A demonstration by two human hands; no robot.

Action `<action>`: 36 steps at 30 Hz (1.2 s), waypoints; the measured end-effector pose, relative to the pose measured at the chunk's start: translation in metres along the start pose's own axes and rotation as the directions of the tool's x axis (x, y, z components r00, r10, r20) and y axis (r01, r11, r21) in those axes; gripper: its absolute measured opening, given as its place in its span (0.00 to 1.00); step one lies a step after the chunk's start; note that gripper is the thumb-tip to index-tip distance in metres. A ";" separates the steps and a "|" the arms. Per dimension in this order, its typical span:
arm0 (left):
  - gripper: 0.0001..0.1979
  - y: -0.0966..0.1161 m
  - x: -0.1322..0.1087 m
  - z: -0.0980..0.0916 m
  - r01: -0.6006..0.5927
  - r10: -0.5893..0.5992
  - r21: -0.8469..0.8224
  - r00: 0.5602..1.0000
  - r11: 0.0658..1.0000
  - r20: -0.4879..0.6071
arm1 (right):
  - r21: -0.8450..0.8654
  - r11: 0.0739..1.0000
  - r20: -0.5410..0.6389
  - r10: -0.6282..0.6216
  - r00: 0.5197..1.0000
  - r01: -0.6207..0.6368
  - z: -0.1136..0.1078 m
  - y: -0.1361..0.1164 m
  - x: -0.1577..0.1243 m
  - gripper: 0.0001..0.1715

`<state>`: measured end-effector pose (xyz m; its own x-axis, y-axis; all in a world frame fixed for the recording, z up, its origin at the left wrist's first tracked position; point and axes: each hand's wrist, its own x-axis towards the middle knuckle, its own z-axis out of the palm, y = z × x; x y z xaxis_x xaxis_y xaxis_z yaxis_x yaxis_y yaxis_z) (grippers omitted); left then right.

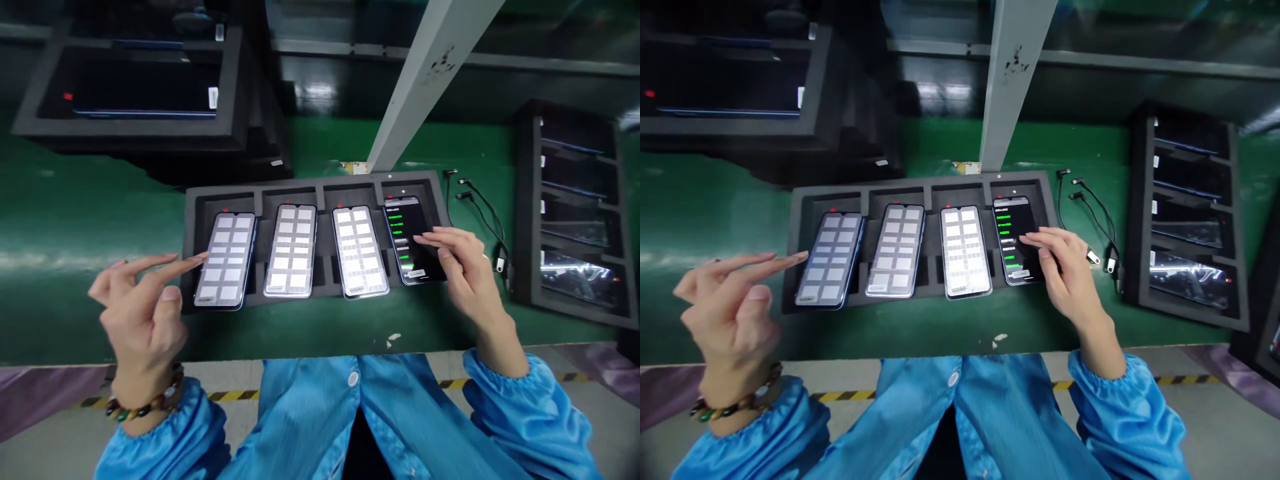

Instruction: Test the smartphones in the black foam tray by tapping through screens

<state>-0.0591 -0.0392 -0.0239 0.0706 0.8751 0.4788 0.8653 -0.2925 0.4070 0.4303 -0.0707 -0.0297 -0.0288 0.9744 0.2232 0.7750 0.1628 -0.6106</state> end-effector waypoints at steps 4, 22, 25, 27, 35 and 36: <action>0.24 -0.008 -0.001 -0.002 0.030 -0.030 -0.001 0.998 1.000 -0.049 | -0.027 0.998 0.035 0.053 0.998 -0.052 0.002 0.005 0.009 0.22; 0.25 -0.017 -0.001 0.003 0.126 -0.127 -0.021 0.989 0.992 -0.071 | 0.066 0.998 0.016 0.009 1.000 -0.010 0.006 0.011 0.012 0.21; 0.24 -0.010 0.001 -0.003 0.109 -0.110 -0.015 0.994 0.994 -0.012 | 0.086 0.996 -0.027 0.019 0.999 -0.017 0.003 0.012 0.012 0.21; 0.21 0.004 0.009 -0.006 0.086 -0.085 -0.013 0.993 0.996 0.085 | 0.090 0.996 -0.037 0.018 0.999 -0.014 0.001 0.013 0.017 0.21; 0.24 0.094 0.089 0.037 -0.331 0.390 -0.210 0.722 0.920 0.571 | 0.074 0.993 0.118 -0.102 0.988 0.093 0.007 0.023 0.069 0.22; 0.25 0.100 0.098 0.048 -0.362 0.427 -0.233 0.683 0.902 0.592 | 0.076 0.990 0.137 -0.124 0.983 0.115 0.009 0.024 0.076 0.22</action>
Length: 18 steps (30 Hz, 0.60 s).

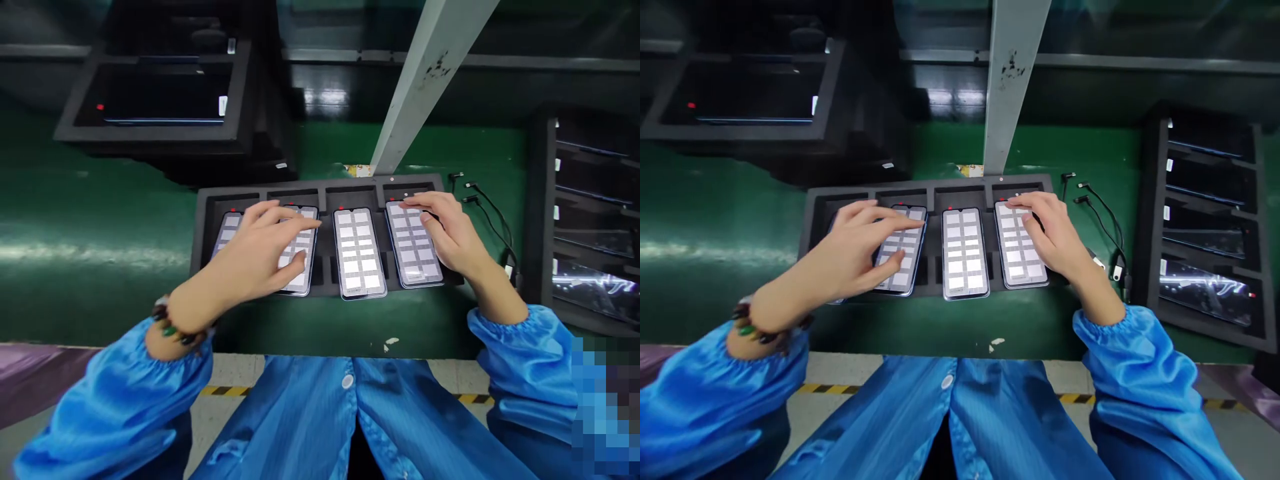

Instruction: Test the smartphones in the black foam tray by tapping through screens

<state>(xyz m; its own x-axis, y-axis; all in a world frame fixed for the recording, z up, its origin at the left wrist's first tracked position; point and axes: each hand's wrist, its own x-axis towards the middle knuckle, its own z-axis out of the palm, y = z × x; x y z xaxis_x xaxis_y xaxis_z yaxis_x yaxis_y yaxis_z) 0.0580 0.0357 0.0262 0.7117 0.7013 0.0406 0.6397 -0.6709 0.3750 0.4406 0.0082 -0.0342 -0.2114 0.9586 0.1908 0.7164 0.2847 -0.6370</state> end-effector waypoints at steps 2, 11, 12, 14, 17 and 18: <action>0.26 -0.003 0.024 0.006 -0.054 0.053 0.025 0.998 0.998 0.046 | -0.001 0.999 0.039 -0.032 0.999 0.032 0.002 0.002 0.009 0.23; 0.26 -0.004 0.056 0.018 -0.134 0.124 0.092 0.986 0.987 0.114 | -0.034 0.998 0.131 -0.042 0.990 0.047 0.005 0.004 0.022 0.24; 0.26 -0.003 0.056 0.018 -0.136 0.126 0.089 0.985 0.987 0.117 | -0.038 0.998 0.134 -0.047 0.990 0.052 0.004 0.004 0.022 0.24; 0.26 -0.002 0.055 0.018 -0.132 0.121 0.091 0.986 0.987 0.117 | -0.038 0.998 0.136 -0.053 0.989 0.059 0.004 0.003 0.022 0.23; 0.26 0.001 0.051 0.019 -0.121 0.111 0.099 0.988 0.988 0.104 | -0.031 0.997 0.139 -0.059 0.989 0.064 0.003 0.003 0.019 0.23; 0.26 0.002 0.049 0.019 -0.120 0.111 0.098 0.989 0.988 0.100 | -0.030 0.997 0.142 -0.060 0.988 0.065 0.003 0.003 0.017 0.23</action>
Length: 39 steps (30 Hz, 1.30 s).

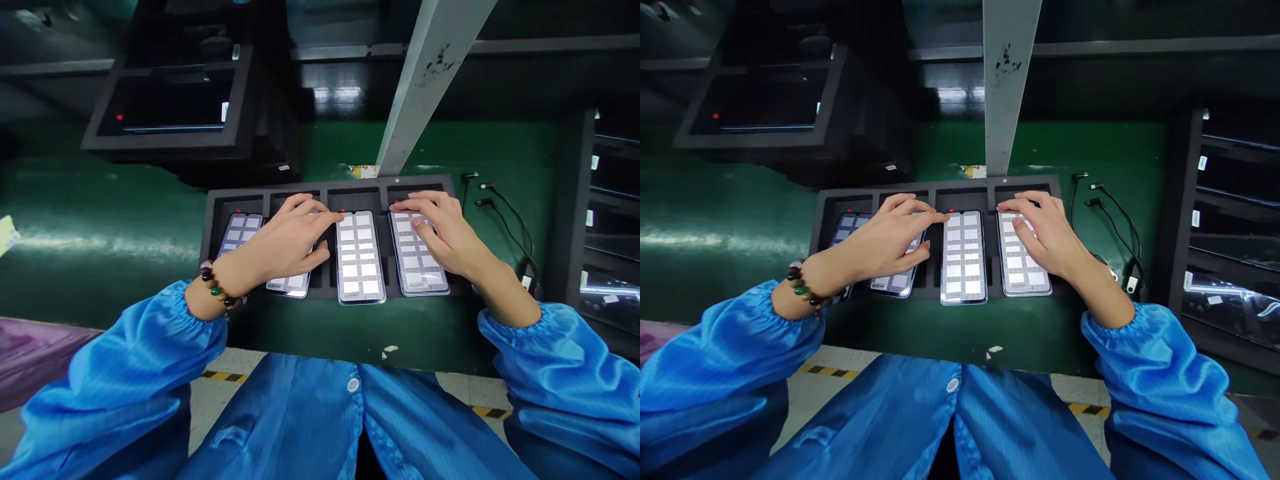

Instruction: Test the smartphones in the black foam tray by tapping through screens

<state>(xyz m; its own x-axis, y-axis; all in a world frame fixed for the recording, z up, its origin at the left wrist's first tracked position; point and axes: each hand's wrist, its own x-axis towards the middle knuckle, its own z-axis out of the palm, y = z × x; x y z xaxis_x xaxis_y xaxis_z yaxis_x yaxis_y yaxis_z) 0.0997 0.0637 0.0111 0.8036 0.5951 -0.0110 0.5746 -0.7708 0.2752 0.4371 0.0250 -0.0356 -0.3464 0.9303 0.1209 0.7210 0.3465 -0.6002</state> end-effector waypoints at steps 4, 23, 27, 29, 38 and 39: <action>0.26 0.007 -0.011 0.002 0.000 0.000 0.009 1.000 1.000 0.015 | 0.004 1.000 0.005 -0.030 1.000 0.030 0.001 -0.001 -0.014 0.23; 0.26 0.067 -0.064 0.018 -0.139 0.148 0.094 0.984 0.986 -0.097 | 0.037 0.990 -0.026 -0.138 0.990 0.139 0.003 -0.025 -0.097 0.26; 0.26 0.075 -0.073 0.021 -0.165 0.177 0.098 0.975 0.981 -0.134 | 0.060 0.983 -0.018 -0.174 0.985 0.175 0.004 -0.026 -0.112 0.28; 0.26 0.077 -0.077 0.023 -0.172 0.184 0.092 0.970 0.981 -0.157 | 0.068 0.980 -0.012 -0.187 0.982 0.187 0.004 -0.027 -0.118 0.30; 0.29 0.081 -0.078 0.029 -0.218 0.222 0.041 0.947 0.975 -0.231 | 0.096 0.974 -0.064 -0.200 0.978 0.205 0.004 -0.027 -0.128 0.32; 0.28 0.082 -0.075 0.029 -0.218 0.220 0.035 0.948 0.975 -0.230 | 0.095 0.975 -0.069 -0.194 0.979 0.200 0.003 -0.025 -0.129 0.32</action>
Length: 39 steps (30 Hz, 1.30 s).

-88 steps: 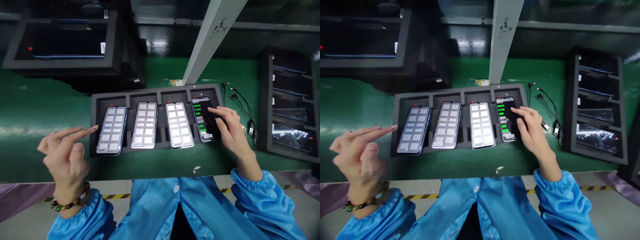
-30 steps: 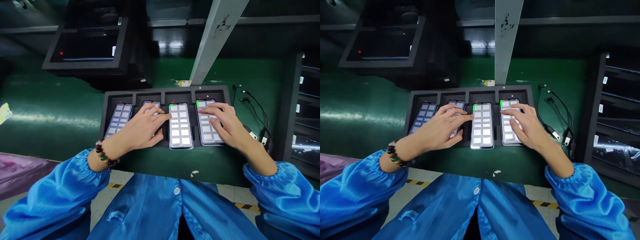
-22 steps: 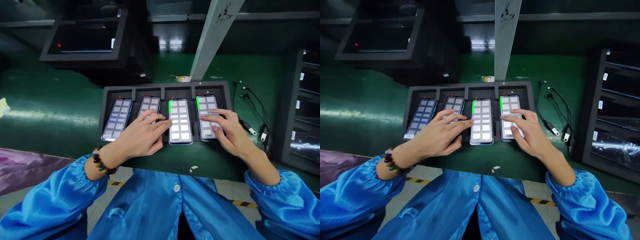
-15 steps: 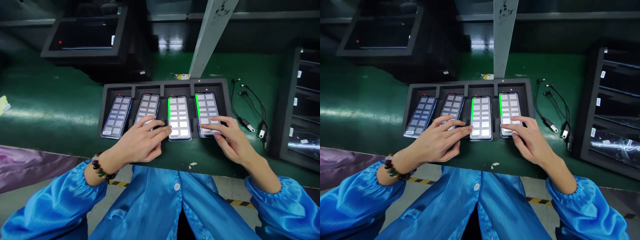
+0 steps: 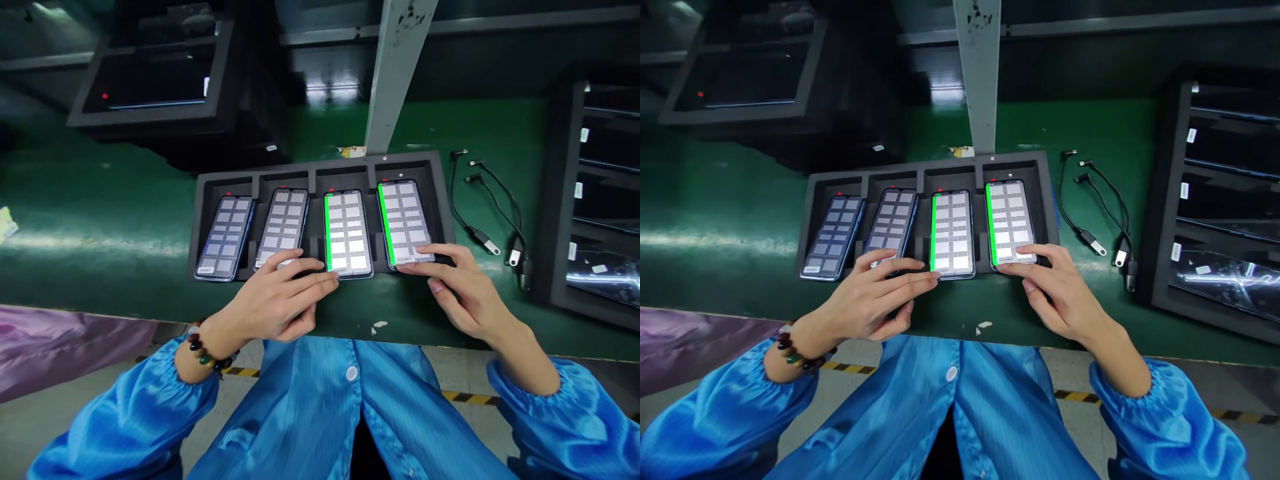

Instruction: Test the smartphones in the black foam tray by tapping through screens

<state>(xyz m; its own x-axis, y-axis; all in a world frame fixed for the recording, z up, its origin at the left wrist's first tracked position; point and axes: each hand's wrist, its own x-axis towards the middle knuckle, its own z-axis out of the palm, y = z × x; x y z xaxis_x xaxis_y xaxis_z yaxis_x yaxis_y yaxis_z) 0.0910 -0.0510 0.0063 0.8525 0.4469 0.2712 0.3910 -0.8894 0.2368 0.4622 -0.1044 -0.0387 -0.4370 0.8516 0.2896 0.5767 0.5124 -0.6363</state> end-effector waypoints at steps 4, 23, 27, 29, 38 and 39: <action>0.26 0.001 0.013 0.003 0.002 0.000 -0.046 0.999 0.999 0.033 | -0.002 0.999 -0.037 0.036 0.999 -0.036 -0.009 0.007 -0.010 0.32; 0.27 -0.012 0.056 0.001 -0.005 0.078 -0.312 0.972 0.950 0.222 | 0.056 0.994 -0.117 0.101 0.988 -0.095 -0.022 0.028 -0.021 0.32; 0.27 -0.017 0.059 0.000 0.040 0.045 -0.321 0.966 0.946 0.254 | 0.056 0.991 -0.086 0.128 0.988 -0.123 -0.024 0.030 -0.015 0.31; 0.29 -0.020 0.060 -0.001 0.075 0.019 -0.318 0.959 0.945 0.282 | 0.050 0.989 -0.059 0.143 0.988 -0.140 -0.026 0.031 -0.011 0.31; 0.29 -0.043 0.072 -0.005 0.137 -0.018 -0.326 0.940 0.936 0.342 | 0.002 0.980 0.017 0.198 0.980 -0.198 -0.033 0.041 0.010 0.29; 0.30 -0.047 0.074 -0.006 0.141 -0.017 -0.325 0.934 0.935 0.356 | -0.005 0.978 0.025 0.209 0.978 -0.209 -0.035 0.042 0.013 0.29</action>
<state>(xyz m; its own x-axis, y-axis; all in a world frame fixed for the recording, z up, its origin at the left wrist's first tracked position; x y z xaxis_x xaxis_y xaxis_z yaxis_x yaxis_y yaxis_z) 0.1335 0.0239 0.0207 0.9134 0.3986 -0.0832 0.3731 -0.7375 0.5630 0.5047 -0.0678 -0.0368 -0.3239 0.9369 0.1318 0.6587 0.3233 -0.6794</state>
